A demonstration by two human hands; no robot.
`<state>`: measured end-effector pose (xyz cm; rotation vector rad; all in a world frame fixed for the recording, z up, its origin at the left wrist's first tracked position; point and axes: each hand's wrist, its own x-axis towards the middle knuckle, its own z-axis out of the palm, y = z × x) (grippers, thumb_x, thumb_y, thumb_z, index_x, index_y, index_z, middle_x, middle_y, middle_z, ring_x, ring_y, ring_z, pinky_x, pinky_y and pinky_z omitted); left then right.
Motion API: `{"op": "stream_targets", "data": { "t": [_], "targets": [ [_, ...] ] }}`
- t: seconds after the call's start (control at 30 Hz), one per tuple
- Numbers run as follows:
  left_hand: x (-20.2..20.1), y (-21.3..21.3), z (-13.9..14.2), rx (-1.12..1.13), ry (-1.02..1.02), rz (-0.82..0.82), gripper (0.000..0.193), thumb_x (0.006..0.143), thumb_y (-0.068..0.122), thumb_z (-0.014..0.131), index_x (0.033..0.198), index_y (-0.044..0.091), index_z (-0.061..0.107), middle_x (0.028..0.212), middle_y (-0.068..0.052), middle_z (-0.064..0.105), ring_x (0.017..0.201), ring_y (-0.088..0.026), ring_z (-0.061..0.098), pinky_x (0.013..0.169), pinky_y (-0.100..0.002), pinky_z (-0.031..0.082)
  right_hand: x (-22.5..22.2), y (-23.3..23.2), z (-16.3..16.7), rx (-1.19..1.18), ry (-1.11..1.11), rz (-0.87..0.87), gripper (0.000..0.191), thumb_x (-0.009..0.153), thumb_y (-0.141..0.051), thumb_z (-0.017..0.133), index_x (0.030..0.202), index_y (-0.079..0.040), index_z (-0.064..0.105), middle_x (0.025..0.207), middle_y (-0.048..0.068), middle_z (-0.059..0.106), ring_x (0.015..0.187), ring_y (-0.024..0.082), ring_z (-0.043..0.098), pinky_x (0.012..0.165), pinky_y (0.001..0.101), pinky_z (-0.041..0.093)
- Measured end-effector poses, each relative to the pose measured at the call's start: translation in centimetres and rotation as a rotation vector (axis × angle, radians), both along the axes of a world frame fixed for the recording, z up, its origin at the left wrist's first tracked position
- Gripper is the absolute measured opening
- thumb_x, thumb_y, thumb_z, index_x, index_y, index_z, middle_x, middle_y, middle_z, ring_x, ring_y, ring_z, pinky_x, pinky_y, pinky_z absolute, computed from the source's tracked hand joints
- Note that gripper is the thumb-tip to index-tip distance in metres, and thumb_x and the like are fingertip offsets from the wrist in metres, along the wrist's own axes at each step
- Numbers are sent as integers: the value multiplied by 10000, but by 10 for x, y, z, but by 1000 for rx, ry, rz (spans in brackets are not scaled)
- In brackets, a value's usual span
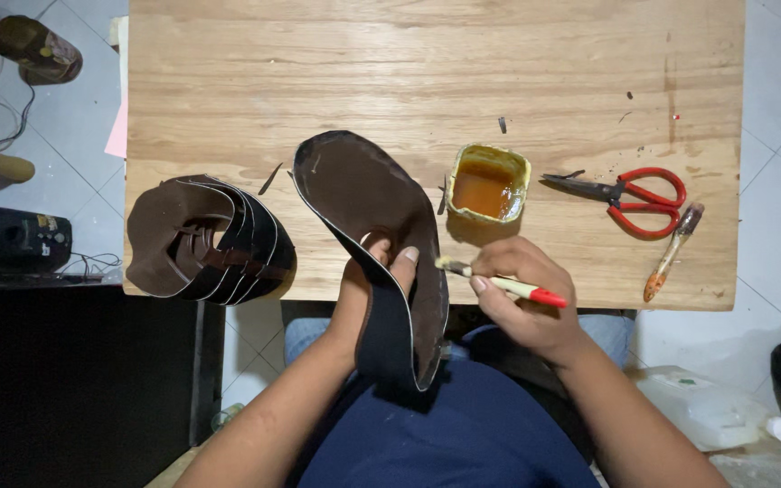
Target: The person applies a brown adhesive to the edges of curved shoe parts using a brush. They repeatedly dip the brush into a container of glue and coat the edges of each part before placing it aside. The process is repeated for multiple parts.
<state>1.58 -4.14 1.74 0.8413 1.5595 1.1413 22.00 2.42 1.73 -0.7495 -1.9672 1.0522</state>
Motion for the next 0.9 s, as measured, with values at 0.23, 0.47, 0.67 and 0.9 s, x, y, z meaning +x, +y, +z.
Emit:
{"op": "stream_targets", "data": {
  "t": [0.23, 0.47, 0.67, 0.9],
  "targets": [
    [0, 0, -8, 199, 82, -7, 193, 1017, 161, 571, 981, -28, 577, 828, -73, 589, 766, -146, 534, 682, -330, 505, -5, -3, 14, 146, -56, 24, 102, 891, -6, 708, 974, 0, 648, 1010, 137, 675, 904, 228, 687, 795, 330, 553],
    [-3, -2, -12, 253, 139, -22, 159, 1007, 145, 594, 1009, -13, 599, 830, -75, 604, 765, -150, 541, 702, -328, 510, -7, -2, 20, 192, -75, 22, 118, 893, 0, 711, 994, -11, 652, 1002, 145, 662, 869, 237, 682, 753, 322, 555],
    [-8, -2, -14, 203, 157, -67, 176, 990, 163, 631, 975, -13, 624, 800, -56, 667, 741, -133, 614, 672, -316, 522, -1, -2, 21, -13, -120, 196, 100, 869, -28, 703, 935, -40, 629, 941, 101, 677, 847, 210, 690, 761, 319, 551],
    [-6, -5, -21, 120, -41, -125, 215, 965, 138, 626, 1107, -22, 609, 918, -93, 666, 830, -153, 617, 722, -321, 537, 0, 10, 1, -24, -16, -77, 103, 929, -16, 708, 1011, 5, 651, 1045, 130, 687, 959, 228, 673, 858, 338, 549]
  ]
}}
